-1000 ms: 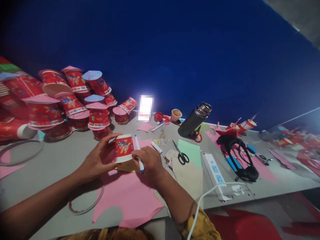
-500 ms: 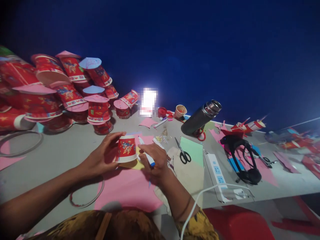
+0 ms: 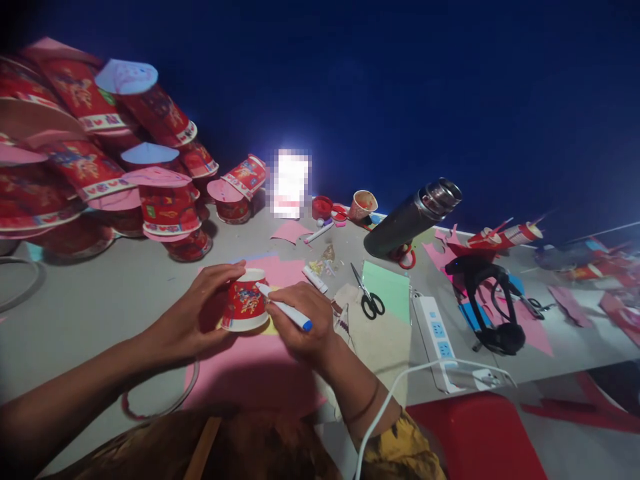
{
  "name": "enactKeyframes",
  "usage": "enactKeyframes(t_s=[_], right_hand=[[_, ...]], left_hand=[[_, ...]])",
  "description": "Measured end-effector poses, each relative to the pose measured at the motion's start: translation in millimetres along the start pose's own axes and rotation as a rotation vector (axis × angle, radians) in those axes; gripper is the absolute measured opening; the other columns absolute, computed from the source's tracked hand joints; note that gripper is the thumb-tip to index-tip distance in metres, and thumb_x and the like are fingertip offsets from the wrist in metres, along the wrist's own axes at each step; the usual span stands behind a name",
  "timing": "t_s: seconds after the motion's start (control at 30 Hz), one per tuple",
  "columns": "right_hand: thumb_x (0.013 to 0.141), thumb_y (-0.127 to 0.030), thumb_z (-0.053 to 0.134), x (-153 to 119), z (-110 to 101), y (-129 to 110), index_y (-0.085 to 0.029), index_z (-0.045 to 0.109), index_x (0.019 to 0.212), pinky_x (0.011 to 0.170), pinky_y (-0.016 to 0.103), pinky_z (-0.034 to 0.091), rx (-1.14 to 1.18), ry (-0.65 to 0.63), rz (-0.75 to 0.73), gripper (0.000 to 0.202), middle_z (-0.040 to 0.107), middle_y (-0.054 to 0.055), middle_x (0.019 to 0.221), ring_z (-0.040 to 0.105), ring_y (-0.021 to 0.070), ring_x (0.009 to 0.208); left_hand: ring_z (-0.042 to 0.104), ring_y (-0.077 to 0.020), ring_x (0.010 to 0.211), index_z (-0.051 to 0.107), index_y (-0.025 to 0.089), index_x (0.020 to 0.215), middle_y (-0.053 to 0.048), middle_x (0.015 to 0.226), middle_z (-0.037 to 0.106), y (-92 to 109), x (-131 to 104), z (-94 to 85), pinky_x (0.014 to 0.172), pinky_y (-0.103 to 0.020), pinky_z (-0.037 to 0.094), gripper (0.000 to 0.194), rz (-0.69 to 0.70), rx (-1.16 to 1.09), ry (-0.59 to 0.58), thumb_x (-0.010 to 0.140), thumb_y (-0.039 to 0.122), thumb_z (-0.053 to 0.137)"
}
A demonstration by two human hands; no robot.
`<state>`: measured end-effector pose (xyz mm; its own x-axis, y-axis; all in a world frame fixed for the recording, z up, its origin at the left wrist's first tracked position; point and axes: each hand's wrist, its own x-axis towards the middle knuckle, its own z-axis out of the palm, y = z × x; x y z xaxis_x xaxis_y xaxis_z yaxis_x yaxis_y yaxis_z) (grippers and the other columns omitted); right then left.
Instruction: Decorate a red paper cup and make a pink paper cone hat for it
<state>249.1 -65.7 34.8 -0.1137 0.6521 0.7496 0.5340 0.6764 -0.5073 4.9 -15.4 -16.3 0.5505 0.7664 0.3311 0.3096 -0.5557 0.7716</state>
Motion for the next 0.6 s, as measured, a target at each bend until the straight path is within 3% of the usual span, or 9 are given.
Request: enactKeyframes(t_s=[0.17, 0.43, 0.6], right_hand=[[0.101, -0.014, 0.068, -0.2, 4.0, -0.7, -0.024, 0.074, 0.117, 0.07, 0.036, 0.065, 0.004, 0.009, -0.034, 0.02, 0.084, 0.006, 0.09, 0.078, 0.021, 0.075], [0.1, -0.014, 0.068, -3.3, 3.0, -0.3, -0.024, 0.074, 0.124, 0.077, 0.037, 0.065, 0.022, -0.09, -0.029, 0.027, 0.084, 0.007, 0.096, 0.079, 0.0217, 0.082], [0.102, -0.015, 0.065, -3.1, 2.8, -1.1, -0.024, 0.074, 0.115, 0.073, 0.037, 0.063, -0.037, -0.054, -0.006, 0.018, 0.082, 0.006, 0.09, 0.077, 0.0211, 0.077]], left_hand=[[0.047, -0.0416, 0.15, 0.04, 0.037, 0.163, -0.011, 0.159, 0.049, 0.6, -0.3, 0.2, 0.126, -0.067, 0.044, 0.096, 0.057, -0.006, -0.012, 0.075, 0.014, 0.072], [0.046, -0.0421, 0.153, 0.04, 0.035, 0.162, -0.012, 0.16, 0.048, 2.8, -0.2, 0.9, 0.128, -0.068, 0.041, 0.097, 0.057, 0.018, -0.035, 0.074, 0.011, 0.072], [0.045, -0.0405, 0.153, 0.038, 0.037, 0.163, -0.011, 0.16, 0.047, 2.0, -0.1, 0.1, 0.127, -0.066, 0.044, 0.094, 0.062, 0.007, -0.03, 0.078, 0.014, 0.071]])
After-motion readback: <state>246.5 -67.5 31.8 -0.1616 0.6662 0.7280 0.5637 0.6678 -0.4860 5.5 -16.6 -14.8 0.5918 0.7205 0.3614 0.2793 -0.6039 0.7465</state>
